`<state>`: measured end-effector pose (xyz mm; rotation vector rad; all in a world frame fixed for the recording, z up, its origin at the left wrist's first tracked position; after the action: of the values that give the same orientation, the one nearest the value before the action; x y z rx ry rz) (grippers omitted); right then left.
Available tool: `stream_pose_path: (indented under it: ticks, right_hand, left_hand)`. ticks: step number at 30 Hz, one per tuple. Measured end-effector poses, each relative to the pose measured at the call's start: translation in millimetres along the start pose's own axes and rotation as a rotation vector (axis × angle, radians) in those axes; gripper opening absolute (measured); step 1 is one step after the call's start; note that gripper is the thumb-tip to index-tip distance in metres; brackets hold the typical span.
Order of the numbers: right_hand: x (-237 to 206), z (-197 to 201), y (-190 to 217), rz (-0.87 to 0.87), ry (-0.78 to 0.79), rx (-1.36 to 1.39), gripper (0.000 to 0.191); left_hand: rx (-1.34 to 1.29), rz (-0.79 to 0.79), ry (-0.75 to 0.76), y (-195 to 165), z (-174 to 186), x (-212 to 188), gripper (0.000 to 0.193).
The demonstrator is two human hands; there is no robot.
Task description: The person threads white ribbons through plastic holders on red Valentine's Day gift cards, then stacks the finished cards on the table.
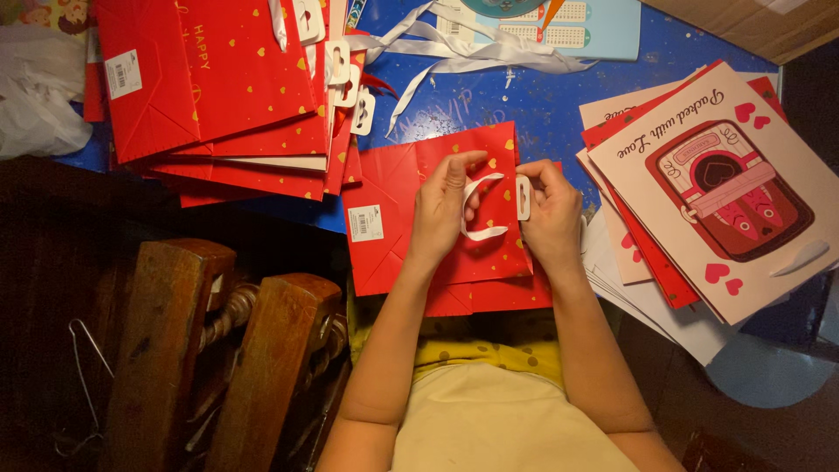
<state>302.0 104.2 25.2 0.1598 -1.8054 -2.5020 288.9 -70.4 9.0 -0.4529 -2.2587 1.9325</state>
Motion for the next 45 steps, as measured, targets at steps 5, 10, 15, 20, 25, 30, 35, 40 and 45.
stream_pose_path:
  ticks: [5,10,15,20,25,30,35,40,45]
  right_hand:
    - [-4.7,11.9,-16.7,0.118,-0.094,0.439,0.006]
    - [-5.9,25.8,-31.1,0.133,-0.185,0.878,0.013]
    - [-11.0,30.0,-22.3,0.152,-0.218,0.933,0.015]
    - [-15.1,27.0,-13.0,0.203,-0.154,0.869,0.014]
    - [-25.9,32.2,-8.6,0.234,-0.097,0.859,0.012]
    - [-40.6,8.8,35.9,0.281,0.381,0.46,0.037]
    - [-51.4,-1.8,81.2,0.373,0.643,0.123,0.049]
    - [-43.3,-17.6,89.6,0.245,0.647,-0.244,0.032]
    - [-46.1,-29.4,109.3,0.474,0.649,-0.206,0.028]
  left_hand:
    - [0.017,0.025,0.102,5.4,-3.0,-0.1,0.061]
    - [0.083,0.009,0.044,-6.1,-12.9,-8.2,0.045]
    - [0.631,-0.049,-0.065,-40.5,-31.2,-24.7,0.045]
    - [0.845,-0.353,-0.135,-75.7,-65.1,-52.7,0.059]
    - [0.377,0.011,-0.039,-38.8,-41.2,-43.5,0.053]
    - [0.37,-0.071,-0.037,-57.4,-40.4,-49.6,0.065]
    - [0.725,-0.316,-0.112,-103.6,-52.1,-68.3,0.062]
    - [0.801,-0.372,-0.035,-129.9,-68.7,-85.6,0.062]
    - [0.828,-0.383,-0.017,-149.0,-70.7,-99.8,0.062]
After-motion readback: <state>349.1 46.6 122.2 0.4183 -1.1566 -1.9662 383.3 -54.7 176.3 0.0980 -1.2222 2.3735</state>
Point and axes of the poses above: each hand's wrist, its own x-axis towards the middle knuckle, its own z-axis out of the back of the hand, y = z × x, the point moved 10 cm from there along x, towards the middle knuckle, and after that the axes turned 14 degrees about y, right-handed, at the moved point
